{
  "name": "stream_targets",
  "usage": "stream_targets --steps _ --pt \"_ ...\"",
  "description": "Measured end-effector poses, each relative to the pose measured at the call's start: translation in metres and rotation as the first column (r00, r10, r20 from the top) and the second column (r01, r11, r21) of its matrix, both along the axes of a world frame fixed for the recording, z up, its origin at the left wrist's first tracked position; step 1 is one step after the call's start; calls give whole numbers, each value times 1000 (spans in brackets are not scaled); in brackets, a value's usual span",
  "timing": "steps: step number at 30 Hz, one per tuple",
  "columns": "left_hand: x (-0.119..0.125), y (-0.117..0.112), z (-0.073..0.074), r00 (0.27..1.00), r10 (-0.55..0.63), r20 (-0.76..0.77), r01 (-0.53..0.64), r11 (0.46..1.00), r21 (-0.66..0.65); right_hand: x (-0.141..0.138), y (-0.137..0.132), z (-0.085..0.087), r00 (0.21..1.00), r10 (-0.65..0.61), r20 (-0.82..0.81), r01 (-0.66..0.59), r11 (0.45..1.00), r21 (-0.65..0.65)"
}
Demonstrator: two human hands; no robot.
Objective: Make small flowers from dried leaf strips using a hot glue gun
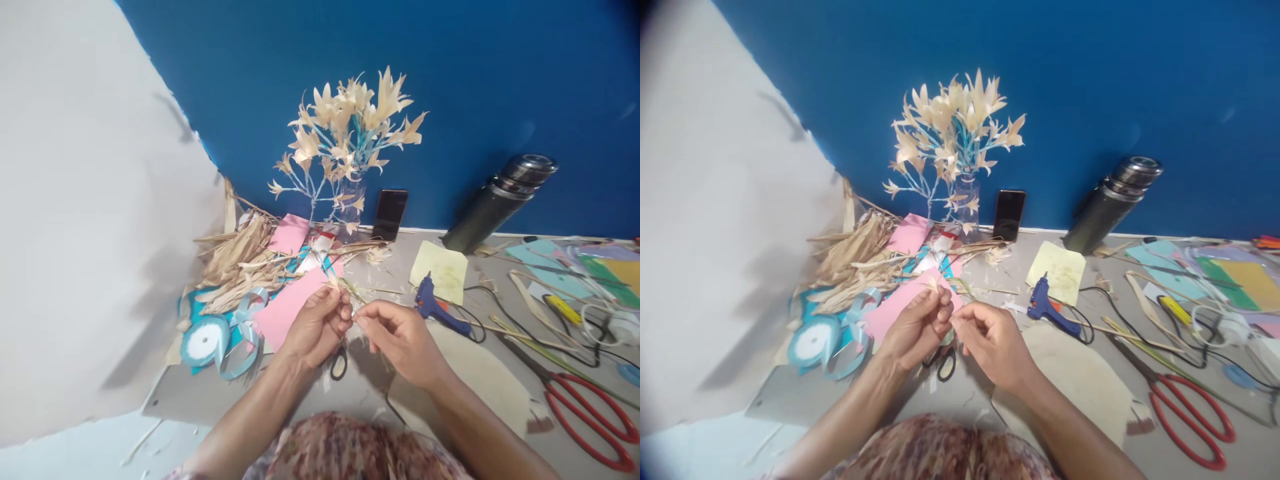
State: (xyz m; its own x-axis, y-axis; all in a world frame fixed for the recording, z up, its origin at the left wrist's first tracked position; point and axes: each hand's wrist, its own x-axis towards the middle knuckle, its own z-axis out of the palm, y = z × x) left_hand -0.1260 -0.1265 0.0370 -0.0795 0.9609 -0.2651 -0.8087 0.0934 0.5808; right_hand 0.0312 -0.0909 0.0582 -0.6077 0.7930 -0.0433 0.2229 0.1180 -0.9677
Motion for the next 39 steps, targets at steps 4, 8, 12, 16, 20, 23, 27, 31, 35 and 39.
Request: stream_targets --steps 4,8,12,16,20,23,27,31,35,39 --pt "2 1 0 1000 14 -22 -14 1000 -1 -2 -1 -2 1000 -24 -13 24 1000 14" --pt "5 2 -6 999 19 -42 -18 1000 7 -3 -2 -4 997 -76 -17 76 996 41" --pt "10 3 -13 999 45 -30 -46 999 -20 -7 -4 -7 994 -105 -17 105 993 53" --pt "12 2 -14 998 46 -45 -48 997 -53 -10 -7 -10 992 -117 -36 119 991 53" --pt "10 2 -13 996 49 -68 -51 998 -26 -10 -7 -10 993 -115 -37 117 992 52" --pt "8 2 -14 996 43 -83 -45 999 -17 -9 -7 -9 992 -118 -35 120 992 50" --pt "8 1 -15 995 46 -94 -46 999 -2 -9 -8 -9 991 -133 -30 134 990 52" --pt "9 0 -17 996 36 -81 -36 999 -4 -9 -9 -9 989 -148 -29 149 988 45" --pt "10 0 -17 997 54 -60 -54 998 11 -9 -10 -10 988 -153 -20 153 988 36" --pt "11 -1 -17 996 51 -76 -52 999 -11 -9 -10 -11 989 -149 -13 150 988 36"
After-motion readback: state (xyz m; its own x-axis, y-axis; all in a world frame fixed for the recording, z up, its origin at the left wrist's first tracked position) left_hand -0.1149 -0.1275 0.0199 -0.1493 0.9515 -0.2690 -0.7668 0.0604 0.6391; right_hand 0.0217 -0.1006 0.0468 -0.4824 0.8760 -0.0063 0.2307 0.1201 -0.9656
